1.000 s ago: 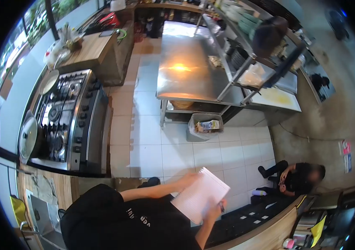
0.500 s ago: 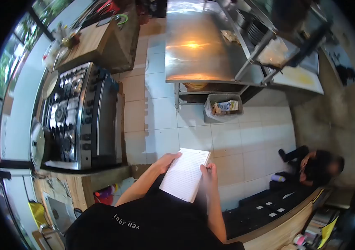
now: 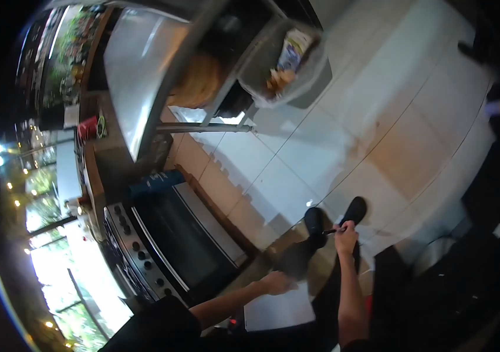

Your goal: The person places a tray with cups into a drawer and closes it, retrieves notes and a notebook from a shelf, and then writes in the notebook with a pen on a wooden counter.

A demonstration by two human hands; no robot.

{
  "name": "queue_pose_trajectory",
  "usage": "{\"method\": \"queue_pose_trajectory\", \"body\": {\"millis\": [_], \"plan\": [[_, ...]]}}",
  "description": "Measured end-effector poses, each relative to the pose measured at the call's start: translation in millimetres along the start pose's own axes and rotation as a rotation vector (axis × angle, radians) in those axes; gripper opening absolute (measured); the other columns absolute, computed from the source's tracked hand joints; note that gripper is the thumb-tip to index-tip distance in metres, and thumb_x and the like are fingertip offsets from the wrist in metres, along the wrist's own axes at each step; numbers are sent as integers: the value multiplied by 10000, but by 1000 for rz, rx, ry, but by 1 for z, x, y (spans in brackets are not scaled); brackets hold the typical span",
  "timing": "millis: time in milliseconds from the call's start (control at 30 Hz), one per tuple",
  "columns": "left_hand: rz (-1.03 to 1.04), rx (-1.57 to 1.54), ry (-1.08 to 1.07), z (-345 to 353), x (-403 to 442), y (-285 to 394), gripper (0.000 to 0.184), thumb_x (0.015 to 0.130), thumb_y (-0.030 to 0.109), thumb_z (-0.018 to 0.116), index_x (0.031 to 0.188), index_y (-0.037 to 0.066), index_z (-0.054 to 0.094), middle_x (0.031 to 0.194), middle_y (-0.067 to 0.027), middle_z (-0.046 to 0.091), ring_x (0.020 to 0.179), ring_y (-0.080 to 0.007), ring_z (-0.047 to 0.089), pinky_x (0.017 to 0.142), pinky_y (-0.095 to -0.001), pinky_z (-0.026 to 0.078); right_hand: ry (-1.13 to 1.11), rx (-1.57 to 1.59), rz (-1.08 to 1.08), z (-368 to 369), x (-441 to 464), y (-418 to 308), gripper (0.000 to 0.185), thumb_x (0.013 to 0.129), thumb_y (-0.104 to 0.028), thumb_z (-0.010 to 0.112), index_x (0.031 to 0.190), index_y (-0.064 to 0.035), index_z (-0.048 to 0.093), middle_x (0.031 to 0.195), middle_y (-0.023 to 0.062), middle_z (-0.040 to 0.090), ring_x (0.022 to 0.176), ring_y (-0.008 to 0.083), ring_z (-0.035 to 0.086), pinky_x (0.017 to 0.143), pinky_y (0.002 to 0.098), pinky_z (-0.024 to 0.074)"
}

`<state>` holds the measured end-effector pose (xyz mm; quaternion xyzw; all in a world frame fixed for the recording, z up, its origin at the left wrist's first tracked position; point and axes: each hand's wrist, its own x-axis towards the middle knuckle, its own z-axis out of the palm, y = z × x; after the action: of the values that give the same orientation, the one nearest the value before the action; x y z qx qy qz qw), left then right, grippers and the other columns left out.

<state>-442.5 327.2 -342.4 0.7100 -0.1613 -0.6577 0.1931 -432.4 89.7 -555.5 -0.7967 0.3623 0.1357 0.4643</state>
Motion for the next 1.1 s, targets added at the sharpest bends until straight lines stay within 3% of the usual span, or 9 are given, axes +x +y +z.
{"method": "queue_pose_trajectory", "body": {"millis": [133, 233, 467, 567, 667, 800, 867, 933, 1100], "plan": [[274, -215, -25, -22, 57, -37, 326, 1012, 364, 615, 1072, 54, 696, 859, -222, 702, 818, -423, 683, 729, -502, 537, -184, -64, 50, 57, 13, -20, 403, 904, -423, 738, 906, -44, 600, 769, 207, 684, 774, 448, 686, 696, 534, 537], [308, -348, 76, -36, 67, -40, 231, 982, 255, 679, 904, 40, 642, 674, -181, 597, 632, -386, 615, 585, -460, 493, -391, -190, -75, 74, 20, -67, 345, 908, -392, 704, 953, -64, 605, 761, 206, 690, 762, 431, 693, 688, 541, 539], [338, -282, 147, -37, 92, -53, 224, 969, 247, 691, 861, 62, 625, 667, -153, 591, 625, -369, 623, 572, -458, 494, -387, 42, -367, 59, 40, -137, 287, 883, -270, 749, 912, -77, 538, 659, 135, 632, 636, 398, 648, 593, 504, 497], [607, -114, 202, -38, 109, -69, 249, 1012, 267, 647, 860, 77, 701, 873, -84, 654, 606, -247, 635, 465, -373, 475, -455, 94, -322, 55, 47, -145, 300, 862, -226, 774, 933, -76, 524, 682, 138, 638, 650, 404, 641, 586, 497, 484], [924, 237, 331, -58, 117, -65, 197, 999, 259, 672, 941, 78, 721, 850, -74, 663, 609, -243, 644, 490, -349, 499, -390, 77, -310, 58, 54, -148, 300, 853, -197, 775, 945, -65, 522, 695, 157, 639, 681, 416, 641, 599, 496, 481], [927, 244, 399, -61, 109, -68, 240, 1000, 315, 668, 1033, 92, 752, 844, -67, 668, 606, -253, 654, 477, -337, 491, -345, 179, -268, 66, 57, -150, 273, 843, -135, 767, 935, -47, 525, 694, 185, 628, 706, 433, 638, 621, 507, 477], [601, -215, 341, -58, 99, -66, 175, 943, 215, 747, 930, 50, 690, 719, -154, 640, 627, -343, 643, 554, -437, 512, -386, 252, -266, 62, 56, -149, 233, 843, -78, 747, 908, -32, 528, 697, 209, 615, 708, 446, 628, 634, 511, 475], [498, -235, 244, -74, 92, -56, 166, 936, 194, 753, 940, 40, 691, 735, -158, 645, 614, -339, 638, 562, -433, 505, -390, 195, -159, 75, 53, -143, 208, 851, -67, 734, 883, -26, 532, 716, 229, 617, 730, 467, 620, 634, 502, 479], [244, -265, 226, -63, 82, -57, 267, 977, 281, 701, 882, 33, 720, 683, -145, 618, 591, -200, 595, 587, -385, 476, -297, 548, 13, 111, 44, -83, 307, 839, -109, 778, 789, -55, 480, 639, 65, 457, 639, 163, 459, 626, 389, 470]]}}
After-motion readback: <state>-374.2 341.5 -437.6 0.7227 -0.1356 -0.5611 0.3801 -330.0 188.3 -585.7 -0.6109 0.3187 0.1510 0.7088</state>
